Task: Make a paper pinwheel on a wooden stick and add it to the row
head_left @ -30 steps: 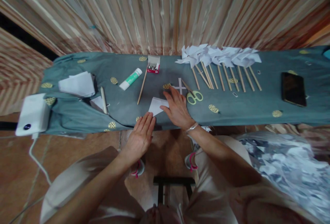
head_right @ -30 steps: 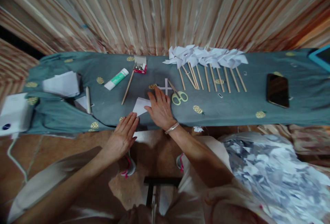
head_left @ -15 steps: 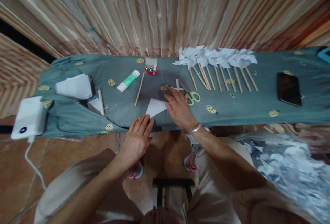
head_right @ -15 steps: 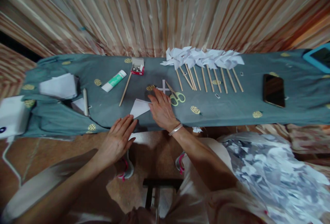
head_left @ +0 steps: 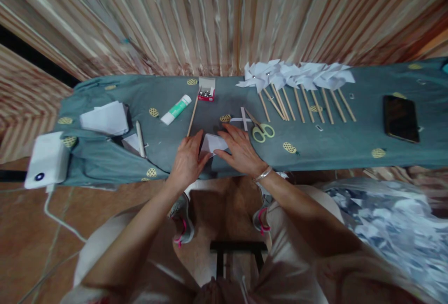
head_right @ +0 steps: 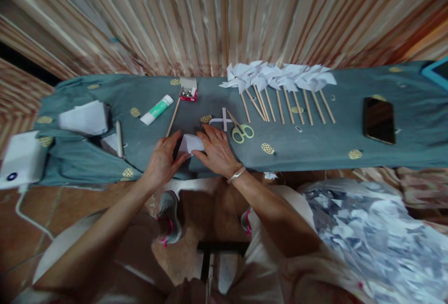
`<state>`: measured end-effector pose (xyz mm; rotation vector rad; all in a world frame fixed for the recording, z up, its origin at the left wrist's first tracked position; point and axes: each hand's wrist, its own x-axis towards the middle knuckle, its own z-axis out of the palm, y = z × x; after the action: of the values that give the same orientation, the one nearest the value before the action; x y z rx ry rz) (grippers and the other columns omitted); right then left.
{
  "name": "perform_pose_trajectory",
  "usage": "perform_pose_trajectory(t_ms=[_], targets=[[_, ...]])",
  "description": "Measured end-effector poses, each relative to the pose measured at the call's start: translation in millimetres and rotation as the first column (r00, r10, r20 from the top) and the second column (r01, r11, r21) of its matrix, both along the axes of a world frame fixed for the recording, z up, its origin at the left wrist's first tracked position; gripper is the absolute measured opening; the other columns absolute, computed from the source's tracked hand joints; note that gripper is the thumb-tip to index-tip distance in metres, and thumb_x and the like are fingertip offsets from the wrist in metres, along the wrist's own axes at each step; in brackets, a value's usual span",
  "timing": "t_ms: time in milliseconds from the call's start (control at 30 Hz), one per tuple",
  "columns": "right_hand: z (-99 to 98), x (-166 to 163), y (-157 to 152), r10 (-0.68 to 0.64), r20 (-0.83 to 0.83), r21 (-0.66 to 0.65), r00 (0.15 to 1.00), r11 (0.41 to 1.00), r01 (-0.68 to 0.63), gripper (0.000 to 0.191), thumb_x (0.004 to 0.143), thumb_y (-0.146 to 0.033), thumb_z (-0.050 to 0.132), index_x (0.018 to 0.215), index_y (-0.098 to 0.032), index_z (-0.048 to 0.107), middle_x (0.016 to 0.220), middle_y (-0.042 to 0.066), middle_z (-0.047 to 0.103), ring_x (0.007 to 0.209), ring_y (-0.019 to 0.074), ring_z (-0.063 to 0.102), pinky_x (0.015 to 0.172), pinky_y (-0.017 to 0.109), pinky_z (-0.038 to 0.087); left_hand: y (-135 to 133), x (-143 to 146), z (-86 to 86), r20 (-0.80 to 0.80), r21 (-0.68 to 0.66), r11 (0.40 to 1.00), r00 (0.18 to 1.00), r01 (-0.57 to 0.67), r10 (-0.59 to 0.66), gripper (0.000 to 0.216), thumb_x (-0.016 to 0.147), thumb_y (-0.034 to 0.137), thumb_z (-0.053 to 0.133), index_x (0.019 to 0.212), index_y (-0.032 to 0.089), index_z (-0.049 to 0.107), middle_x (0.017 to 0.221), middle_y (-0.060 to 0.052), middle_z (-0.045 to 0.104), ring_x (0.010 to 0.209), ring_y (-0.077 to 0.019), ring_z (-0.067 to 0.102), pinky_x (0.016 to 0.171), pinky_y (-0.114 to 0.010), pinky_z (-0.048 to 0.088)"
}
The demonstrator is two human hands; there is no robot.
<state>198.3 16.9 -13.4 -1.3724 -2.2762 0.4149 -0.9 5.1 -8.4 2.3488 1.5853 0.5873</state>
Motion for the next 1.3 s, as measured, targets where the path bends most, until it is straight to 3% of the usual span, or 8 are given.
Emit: perform_pose_trajectory(t_ms=[233, 467, 667, 800, 900, 1000, 1133, 1300], targets=[[-1.3, 2, -2, 0.017, -0.037, -0.006, 0.999, 1.0, -0.018, 0.052, 0.091, -0.038, 0.06, 0.136, -0.013, 0.052, 0.147, 0.02, 0.049, 0.135, 0.0331, 0.045, 0.11, 0.052, 0.036, 13, 8, -9.8, 0.247, -0.102, 0.992, 0.964, -0.075, 0.098, 0.079, 0.075, 0.024, 0.071, 0.146, 0.018, 0.038, 0.114, -0.009, 0.067, 0.108, -0.0271, 0.06, 0.098, -0.047, 0.048], [-0.5, 2, 0, 0.003, -0.095, -0.053, 0.995, 0.999, -0.008, 0.054, 0.089, -0.033, 0.063, 0.136, -0.01, 0.052, 0.151, 0.022, 0.044, 0.137, 0.0331, 0.045, 0.112, 0.052, 0.035, 15, 18, -5.6, 0.412, -0.255, 0.958, 0.881, -0.134, 0.233, 0.072, 0.074, 0.022, 0.067, 0.142, 0.013, 0.045, 0.104, -0.008, 0.07, 0.097, -0.0238, 0.066, 0.096, -0.045, 0.049], [6.2, 7, 4, -0.014, -0.361, -0.102, 0.932, 0.995, -0.024, 0.053, 0.088, -0.044, 0.063, 0.133, -0.016, 0.054, 0.139, 0.016, 0.058, 0.13, 0.0276, 0.054, 0.109, 0.045, 0.043, 14, 26, 9.0, 0.552, -0.175, 0.983, 0.82, -0.063, 0.151, 0.058, 0.081, 0.02, 0.06, 0.137, 0.016, 0.049, 0.087, -0.002, 0.069, 0.1, -0.0226, 0.07, 0.096, -0.04, 0.051], [8.0, 15, 13, -0.177, -0.539, -0.235, 0.823, 0.97, 0.055, 0.037, 0.094, -0.044, 0.052, 0.121, -0.021, 0.063, 0.117, 0.009, 0.072, 0.105, 0.0222, 0.069, 0.093, 0.039, 0.054, 10, 25, 20.7, 0.472, -0.014, 1.0, 0.882, 0.008, 0.0, 0.047, 0.084, 0.015, 0.057, 0.13, 0.019, 0.057, 0.094, -0.003, 0.071, 0.105, -0.0206, 0.068, 0.099, -0.037, 0.05], [4.3, 20, 22, -0.241, -0.6, -0.348, 0.763, 0.937, 0.022, 0.032, 0.087, -0.041, 0.063, 0.108, -0.019, 0.069, 0.1, 0.008, 0.075, 0.091, 0.0214, 0.071, 0.082, 0.036, 0.057, 7, 26, 23.5, 0.382, 0.075, 0.993, 0.918, 0.087, -0.109, 0.036, 0.086, 0.012, 0.054, 0.119, 0.019, 0.065, 0.098, -0.004, 0.07, 0.094, -0.0173, 0.068, 0.091, -0.033, 0.053], [-0.7, 25, 29, -0.291, -0.614, -0.448, 0.734, 0.894, -0.02, 0.022, 0.078, -0.032, 0.071, 0.093, -0.016, 0.072, 0.086, 0.007, 0.075, 0.078, 0.0202, 0.071, 0.073, 0.034, 0.057, 7, 24, 19.7, 0.296, 0.143, 0.976, 0.934, 0.166, -0.202, 0.027, 0.089, 0.012, 0.051, 0.103, 0.021, 0.072, 0.099, -0.005, 0.069, 0.101, -0.0187, 0.067, 0.09, -0.033, 0.054], [-3.1, 28, 30, -0.393, -0.64, -0.524, 0.66, 0.851, -0.001, 0.014, 0.072, -0.026, 0.069, 0.082, -0.017, 0.068, 0.071, 0.001, 0.07, 0.063, 0.0157, 0.066, 0.057, 0.027, 0.055, 9, 18, 12.3, 0.145, 0.254, 0.952, 0.967, 0.17, -0.211, 0.027, 0.085, 0.008, 0.051, 0.094, 0.021, 0.073, 0.094, -0.005, 0.068, 0.109, -0.0227, 0.066, 0.102, -0.044, 0.048], [-1.2, 26, 17, -0.476, -0.646, -0.56, 0.597, 0.827, 0.053, 0.026, 0.07, -0.024, 0.067, 0.094, -0.02, 0.056, 0.069, -0.004, 0.065, 0.053, 0.0121, 0.062, 0.044, 0.022, 0.052, 3, 19, 11.6, -0.117, 0.288, 0.937, 0.979, 0.196, -0.169, 0.024, 0.086, 0.01, 0.052, 0.098, 0.02, 0.071, 0.099, -0.008, 0.069, 0.114, -0.0273, 0.062, 0.108, -0.057, 0.036]])
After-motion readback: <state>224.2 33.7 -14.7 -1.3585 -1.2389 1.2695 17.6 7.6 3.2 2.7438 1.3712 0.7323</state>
